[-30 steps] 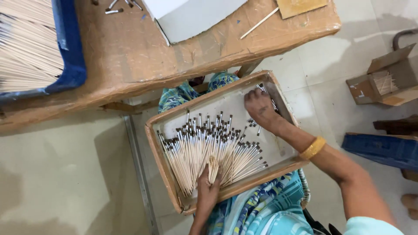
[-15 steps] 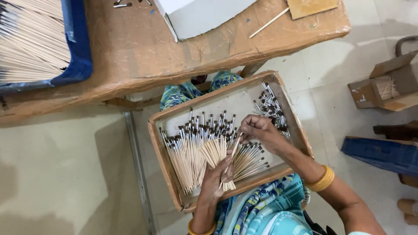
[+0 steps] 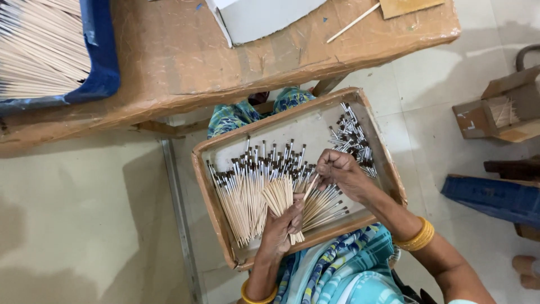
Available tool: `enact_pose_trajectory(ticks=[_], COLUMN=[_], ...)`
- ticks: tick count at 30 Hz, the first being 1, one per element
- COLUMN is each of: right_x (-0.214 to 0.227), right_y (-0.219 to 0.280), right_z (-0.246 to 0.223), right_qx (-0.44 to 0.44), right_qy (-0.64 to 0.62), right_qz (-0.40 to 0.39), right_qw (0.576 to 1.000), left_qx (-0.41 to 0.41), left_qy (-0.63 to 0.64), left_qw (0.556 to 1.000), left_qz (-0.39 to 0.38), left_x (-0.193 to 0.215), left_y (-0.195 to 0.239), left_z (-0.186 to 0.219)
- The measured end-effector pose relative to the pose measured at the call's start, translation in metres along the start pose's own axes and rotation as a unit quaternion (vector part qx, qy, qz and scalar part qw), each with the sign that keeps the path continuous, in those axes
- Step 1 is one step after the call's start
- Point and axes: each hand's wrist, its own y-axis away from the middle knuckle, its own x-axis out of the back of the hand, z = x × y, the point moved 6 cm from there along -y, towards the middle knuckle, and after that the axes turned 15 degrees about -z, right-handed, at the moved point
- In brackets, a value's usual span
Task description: Sorting and inspecting small wooden sticks with black tips (possibly matchsticks) into a small wooden tray.
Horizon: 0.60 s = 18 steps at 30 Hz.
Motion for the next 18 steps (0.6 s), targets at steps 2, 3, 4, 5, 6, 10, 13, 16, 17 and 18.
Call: enact_pose_trajectory(ticks=[2,3,4,5,6,10,13,16,17,18], right_x=[0.001,0.001,0.000,0.001,0.001,0.004,0.000,0.071,0.092,0.102], right_y=[0.002,0.001,0.000,0.000,0.000,-0.004,-0.011,-0.036,-0.042,-0.046], right_z=[0.003,0.004,0.005,0.007,0.009,0.023,-0.004,-0.022,-0.018,-0.029], right_qx=[-0.002,0.003,0.009,0.005,0.002,-0.050,-0.137,-0.094,-0.092,0.006], right_qy=[0.018,0.035,0.053,0.053,0.069,0.116,0.263,0.585,0.585,0.751], right_qz=[-0.003,-0.013,-0.023,-0.025,-0.034,-0.027,-0.015,0.028,0.029,0.077], right_qw=[1.000,0.999,0.998,0.998,0.997,0.992,0.955,0.805,0.805,0.656], left_qx=[-0.001,-0.022,-0.043,-0.043,-0.076,-0.121,-0.108,-0.095,-0.097,-0.081], left_qy=[-0.007,-0.074,-0.140,-0.137,-0.277,-0.629,-0.724,-0.732,-0.732,-0.728], left_qw=[1.000,0.997,0.989,0.989,0.957,0.767,0.679,0.674,0.674,0.681], left_qz=[0.000,0.015,0.030,0.032,0.042,0.046,0.054,0.020,0.019,-0.010], left_x=[0.009,0.017,0.025,0.025,0.022,-0.012,-0.043,-0.040,-0.039,-0.038], left_y=[0.001,0.000,0.000,0.001,0.003,0.012,0.011,0.002,-0.004,-0.012], left_z=[-0.009,-0.011,-0.011,-0.014,-0.010,0.019,0.043,0.022,0.012,0.000])
